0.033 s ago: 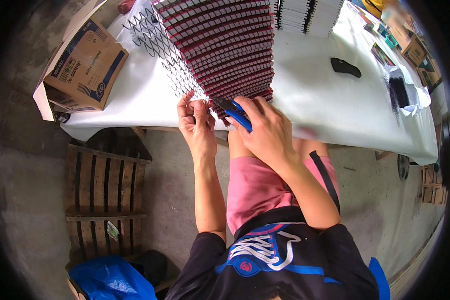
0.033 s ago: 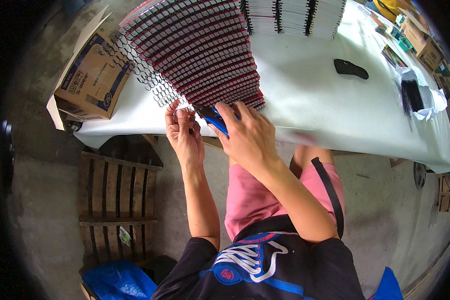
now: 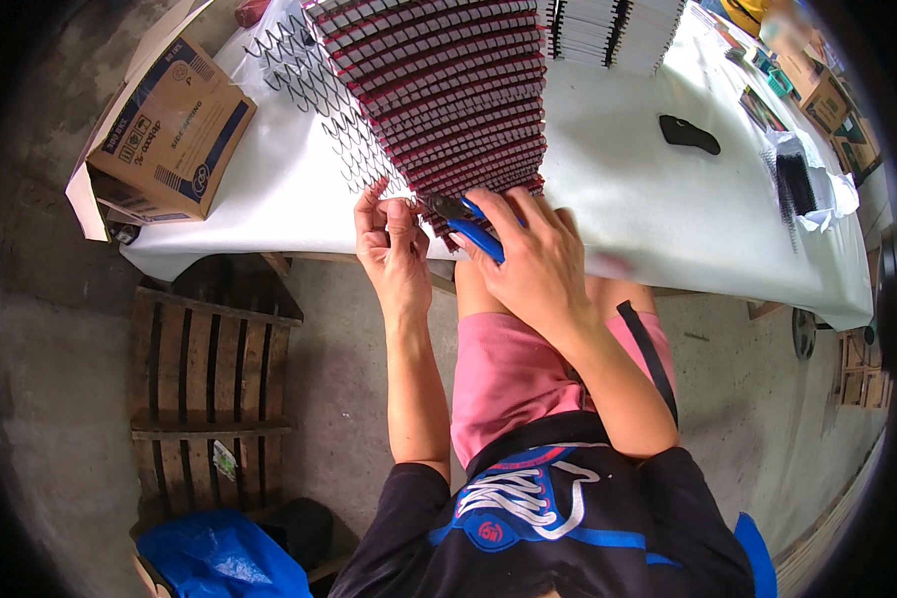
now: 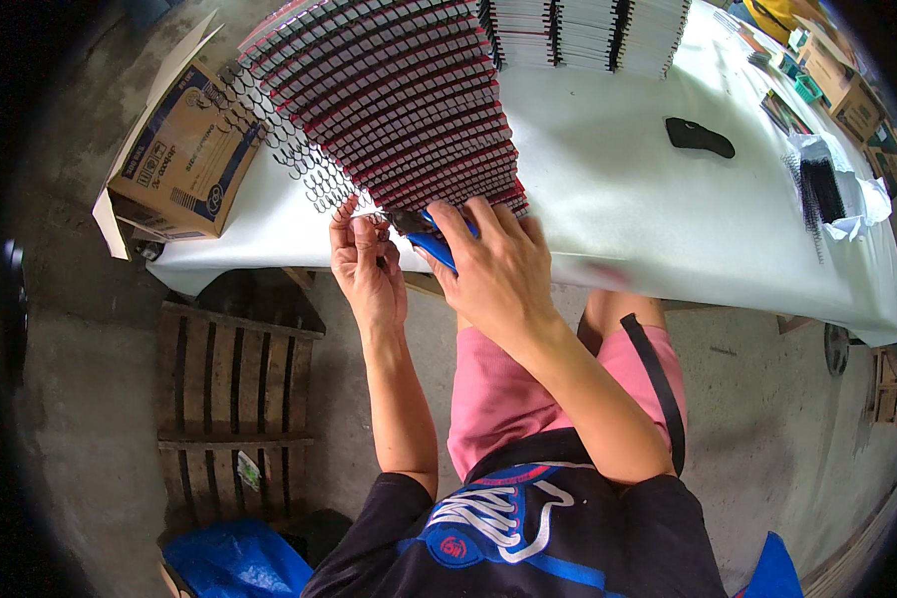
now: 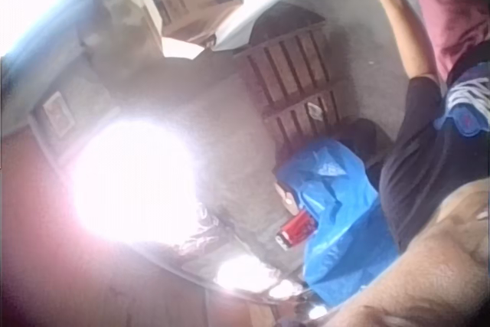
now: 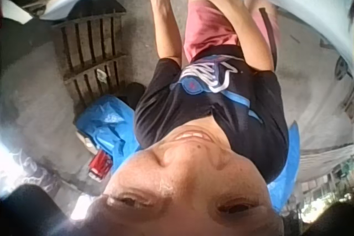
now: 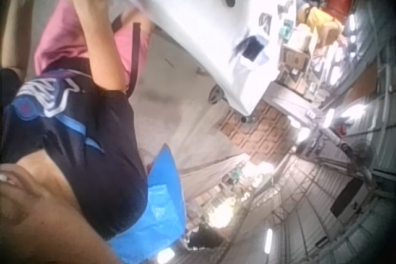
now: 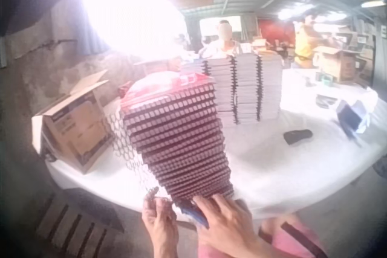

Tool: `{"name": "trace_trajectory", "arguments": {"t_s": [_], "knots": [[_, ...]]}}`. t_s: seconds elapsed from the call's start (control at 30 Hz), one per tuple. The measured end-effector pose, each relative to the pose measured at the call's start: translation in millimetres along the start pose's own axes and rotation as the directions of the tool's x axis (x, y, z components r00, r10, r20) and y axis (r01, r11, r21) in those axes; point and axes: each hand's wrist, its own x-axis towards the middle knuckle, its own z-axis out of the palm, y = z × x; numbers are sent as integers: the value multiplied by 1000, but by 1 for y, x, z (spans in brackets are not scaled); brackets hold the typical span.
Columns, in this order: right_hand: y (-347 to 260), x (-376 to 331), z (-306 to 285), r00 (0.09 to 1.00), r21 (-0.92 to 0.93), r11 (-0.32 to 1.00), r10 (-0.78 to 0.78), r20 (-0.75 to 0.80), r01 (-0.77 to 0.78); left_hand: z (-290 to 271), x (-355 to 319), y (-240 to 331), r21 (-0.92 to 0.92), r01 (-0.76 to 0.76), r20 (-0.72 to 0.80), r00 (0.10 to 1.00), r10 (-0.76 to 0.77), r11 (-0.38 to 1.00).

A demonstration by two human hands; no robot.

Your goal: The person uses pliers to trim the spiral binding edges of a stack of pink notebooks. They repeatedly reposition the stack and cut along the binding, then place the trimmed notebooks back on the table.

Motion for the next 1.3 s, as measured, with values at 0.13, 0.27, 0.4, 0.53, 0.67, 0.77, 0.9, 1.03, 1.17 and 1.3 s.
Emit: {"name": "trace_trajectory", "arguments": {"t_s": [0.13,0.27,0.4,0.53,0.67,0.77,0.9,1.03,1.17,1.3], "knots": [[-3,6,0,990,-116,992,-66,-126,51,0,0,7,69,17,28,999,-19,997],[-6,7,-2,993,-130,991,-51,-107,37,0,2,7,68,11,33,999,-13,998],[-10,7,-9,996,-143,990,-31,-89,18,-1,1,7,60,-20,57,998,16,998],[-7,10,-7,990,-123,992,-55,-127,39,0,1,4,37,-21,67,998,18,999],[-15,9,4,994,-121,992,-50,-93,39,-3,-5,3,46,-21,67,998,18,999],[-23,11,-9,994,-128,990,-62,-85,51,-4,-6,4,104,-47,48,998,42,993],[-12,9,-11,985,-149,988,-65,-158,41,1,0,3,97,-51,39,998,48,994],[-14,12,-7,997,-130,991,-18,-75,9,0,-2,3,83,-50,53,998,46,995],[-13,13,-3,999,-37,999,-32,-40,31,0,-1,5,96,-19,36,999,15,995],[1,17,3,1000,109,994,8,5,-8,0,1,8,98,-15,59,998,9,995]]}}
